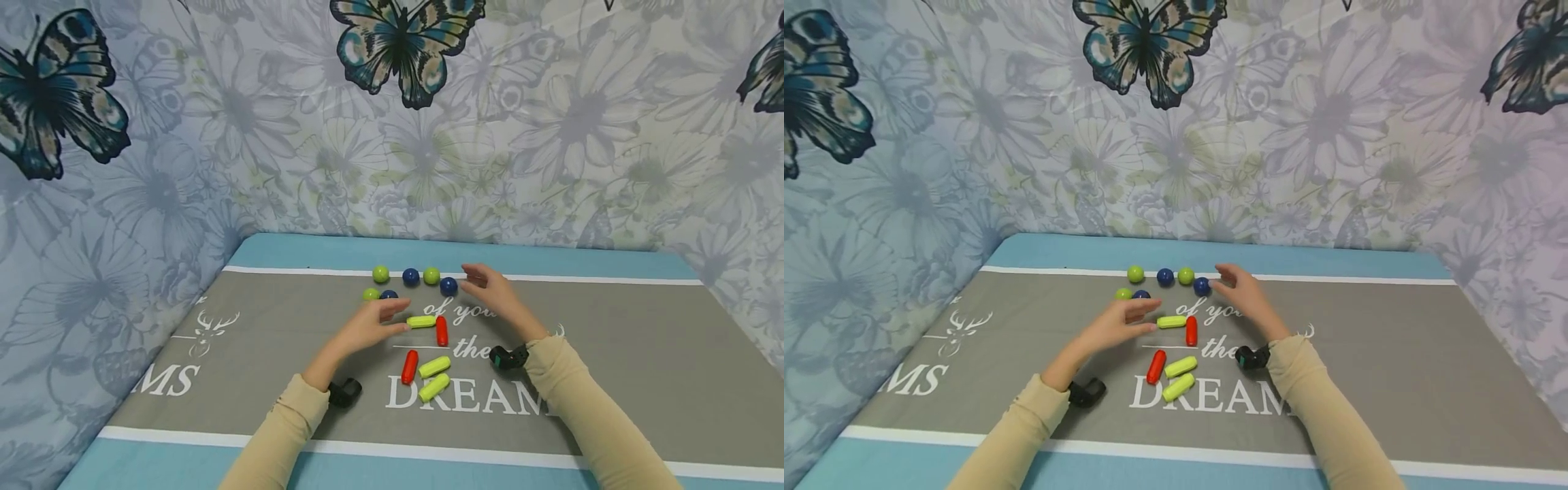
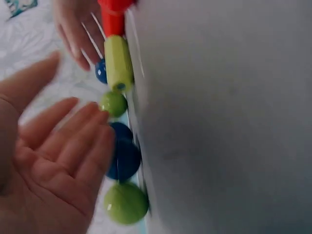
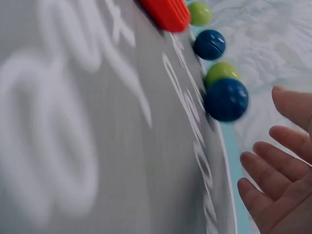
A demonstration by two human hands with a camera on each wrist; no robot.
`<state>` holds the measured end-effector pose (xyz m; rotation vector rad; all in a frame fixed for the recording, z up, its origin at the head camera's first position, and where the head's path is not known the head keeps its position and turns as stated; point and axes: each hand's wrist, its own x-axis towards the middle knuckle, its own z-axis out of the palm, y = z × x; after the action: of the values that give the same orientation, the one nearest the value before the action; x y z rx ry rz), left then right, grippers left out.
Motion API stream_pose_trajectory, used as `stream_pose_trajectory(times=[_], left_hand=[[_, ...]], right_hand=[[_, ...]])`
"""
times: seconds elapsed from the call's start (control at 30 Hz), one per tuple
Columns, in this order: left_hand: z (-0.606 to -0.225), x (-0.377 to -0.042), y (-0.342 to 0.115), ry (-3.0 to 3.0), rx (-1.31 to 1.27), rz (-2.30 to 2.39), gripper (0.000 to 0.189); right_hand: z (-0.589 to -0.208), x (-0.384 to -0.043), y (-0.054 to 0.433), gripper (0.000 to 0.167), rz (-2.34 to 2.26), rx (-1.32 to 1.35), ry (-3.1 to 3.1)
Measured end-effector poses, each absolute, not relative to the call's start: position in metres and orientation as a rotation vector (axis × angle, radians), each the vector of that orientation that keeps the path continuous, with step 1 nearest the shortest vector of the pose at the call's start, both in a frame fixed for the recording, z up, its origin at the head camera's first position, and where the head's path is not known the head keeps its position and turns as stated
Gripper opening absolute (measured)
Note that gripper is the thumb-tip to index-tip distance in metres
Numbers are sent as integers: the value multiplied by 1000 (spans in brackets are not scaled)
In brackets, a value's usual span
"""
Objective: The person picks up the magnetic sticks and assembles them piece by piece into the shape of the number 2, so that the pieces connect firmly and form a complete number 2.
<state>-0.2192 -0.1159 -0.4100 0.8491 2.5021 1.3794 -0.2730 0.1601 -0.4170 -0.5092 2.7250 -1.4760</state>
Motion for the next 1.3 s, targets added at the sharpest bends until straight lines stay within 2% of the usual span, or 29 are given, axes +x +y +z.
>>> stream_pose_trajectory(times=[0.2,0.4,0.57,0.77,1.0,1.3], left_hand=[[-423,-228,-109,2511,842,1367,45],[-431,-230,-102,2480,813,1384,41],[-429,-229,-92,2659,895,1193,40],[-432,-230,-85,2847,896,1027,33],[-433,-231,-87,2745,804,1379,26],[-424,-232,-91,2687,730,1574,26]], right_hand=[[-420,-284,132,44,-1379,-435,2752],[-430,-288,129,35,-1281,-494,2831],[-435,-282,135,32,-1368,-473,2813],[-441,-264,144,36,-1596,-379,2659],[-443,-247,152,40,-1877,-223,2334],[-434,-240,147,40,-1998,-330,2118]])
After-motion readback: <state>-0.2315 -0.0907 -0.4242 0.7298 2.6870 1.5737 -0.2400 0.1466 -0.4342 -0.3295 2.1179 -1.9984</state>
